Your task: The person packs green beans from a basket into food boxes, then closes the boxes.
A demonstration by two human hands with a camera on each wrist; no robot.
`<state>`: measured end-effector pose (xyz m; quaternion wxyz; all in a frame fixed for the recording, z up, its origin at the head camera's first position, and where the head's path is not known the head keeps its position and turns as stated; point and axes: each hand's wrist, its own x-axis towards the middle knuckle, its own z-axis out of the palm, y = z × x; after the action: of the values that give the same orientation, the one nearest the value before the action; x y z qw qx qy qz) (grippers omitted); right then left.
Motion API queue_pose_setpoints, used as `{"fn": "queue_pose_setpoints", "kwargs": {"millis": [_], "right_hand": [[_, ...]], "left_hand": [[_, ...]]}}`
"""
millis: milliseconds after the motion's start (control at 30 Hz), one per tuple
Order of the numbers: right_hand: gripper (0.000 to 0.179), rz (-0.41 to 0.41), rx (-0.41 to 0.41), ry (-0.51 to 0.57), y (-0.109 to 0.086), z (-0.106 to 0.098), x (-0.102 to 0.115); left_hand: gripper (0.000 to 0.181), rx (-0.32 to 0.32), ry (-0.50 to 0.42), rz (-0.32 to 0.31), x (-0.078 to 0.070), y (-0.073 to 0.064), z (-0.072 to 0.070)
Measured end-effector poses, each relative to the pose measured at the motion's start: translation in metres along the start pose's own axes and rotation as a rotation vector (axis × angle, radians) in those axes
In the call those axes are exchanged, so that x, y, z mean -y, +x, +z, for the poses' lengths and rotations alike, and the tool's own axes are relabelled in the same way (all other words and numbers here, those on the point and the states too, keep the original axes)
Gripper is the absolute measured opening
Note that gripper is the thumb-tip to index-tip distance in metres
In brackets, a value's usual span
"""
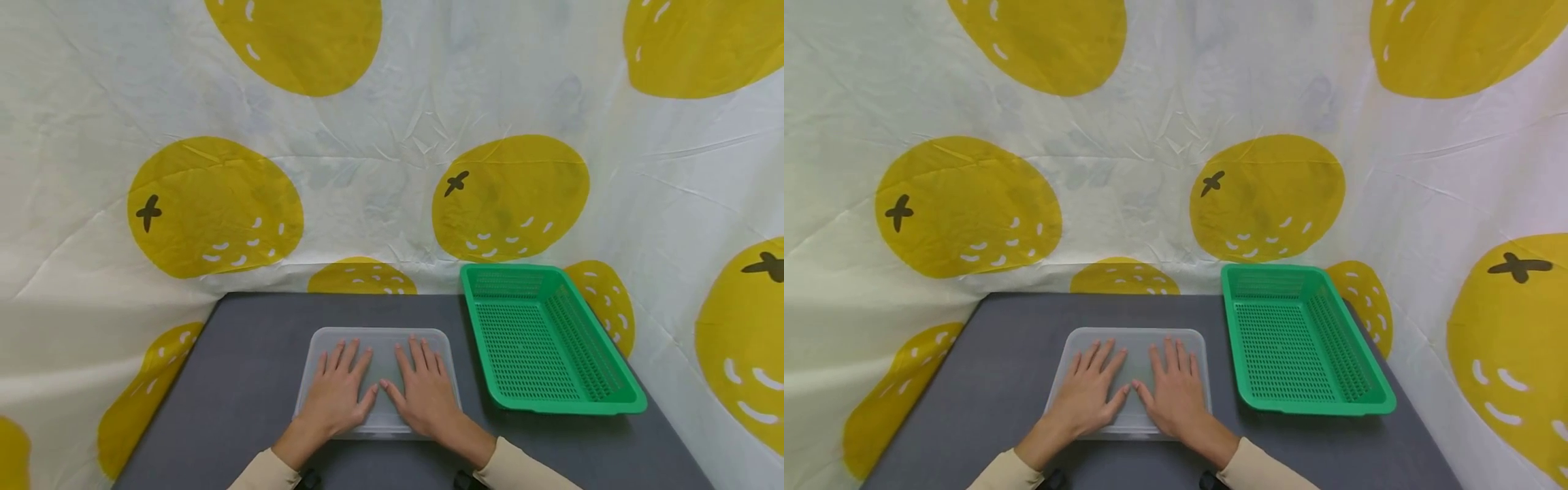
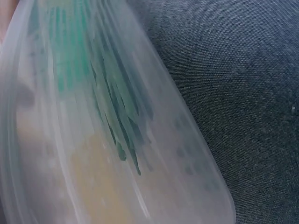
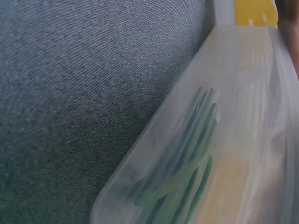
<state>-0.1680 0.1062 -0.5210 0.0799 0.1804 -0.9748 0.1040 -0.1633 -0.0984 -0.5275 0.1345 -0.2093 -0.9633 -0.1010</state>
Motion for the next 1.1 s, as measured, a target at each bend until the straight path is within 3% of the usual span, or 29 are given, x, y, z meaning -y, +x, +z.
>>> {"fn": "queue_pose_setpoints", "kwargs": {"millis": [300,500,900,1100], "right_hand": [[0.071,-0.016,-0.032,0.025,0.002,-0.005,-0.010],[0.074,0.011,-0.033,0.007,0.003,-0.001,-0.021],[0.070,-0.043,-0.036,0.016,0.003,-0.003,-0.008],[0.068,-0.050,-0.058,0.058,0.003,-0.003,-0.011]], "left_hand": [[0.064,0.011,0.000,-0.028,0.011,0.009,-0.005],[0.067,0.019,0.008,-0.053,0.021,0.006,0.000],[0.068,0.033,-0.030,-0.022,0.004,0.009,0.004],[0.065,-0.014,-0.040,-0.008,0.009,0.010,0.003]]}}
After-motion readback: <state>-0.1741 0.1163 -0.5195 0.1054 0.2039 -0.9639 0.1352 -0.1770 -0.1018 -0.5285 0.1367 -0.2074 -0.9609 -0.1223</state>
